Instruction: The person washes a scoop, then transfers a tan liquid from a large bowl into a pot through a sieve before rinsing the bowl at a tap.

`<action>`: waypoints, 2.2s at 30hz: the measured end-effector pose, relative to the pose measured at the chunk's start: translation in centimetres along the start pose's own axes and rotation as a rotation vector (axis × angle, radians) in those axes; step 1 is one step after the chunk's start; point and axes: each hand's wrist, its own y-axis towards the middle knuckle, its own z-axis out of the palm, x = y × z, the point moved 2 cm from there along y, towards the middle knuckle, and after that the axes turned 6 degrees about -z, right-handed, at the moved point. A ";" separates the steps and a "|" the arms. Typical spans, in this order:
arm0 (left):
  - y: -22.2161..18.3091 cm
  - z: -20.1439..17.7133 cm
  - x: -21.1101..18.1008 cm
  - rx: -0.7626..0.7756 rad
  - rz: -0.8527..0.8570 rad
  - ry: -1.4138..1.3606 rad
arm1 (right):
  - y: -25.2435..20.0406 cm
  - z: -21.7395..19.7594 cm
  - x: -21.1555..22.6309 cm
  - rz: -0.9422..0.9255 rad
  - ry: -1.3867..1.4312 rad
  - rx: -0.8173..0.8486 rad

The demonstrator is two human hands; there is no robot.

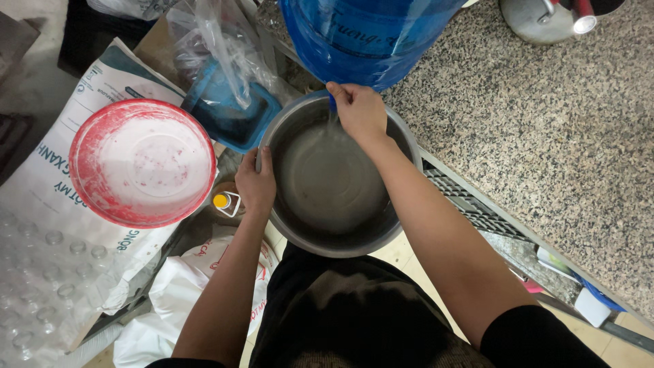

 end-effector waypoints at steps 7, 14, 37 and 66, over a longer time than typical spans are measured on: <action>0.2 0.1 0.1 -0.017 0.024 -0.004 | -0.1 0.0 0.0 0.017 0.002 0.001; -0.1 -0.1 -0.4 0.032 -0.042 -0.024 | 0.0 -0.1 0.0 0.067 -0.025 0.061; 0.3 0.2 0.3 0.008 -0.031 -0.008 | 0.1 0.6 -0.7 0.020 0.009 0.003; 0.5 0.4 2.4 -0.005 0.157 -0.018 | -21.4 0.8 -20.6 0.533 0.616 -0.514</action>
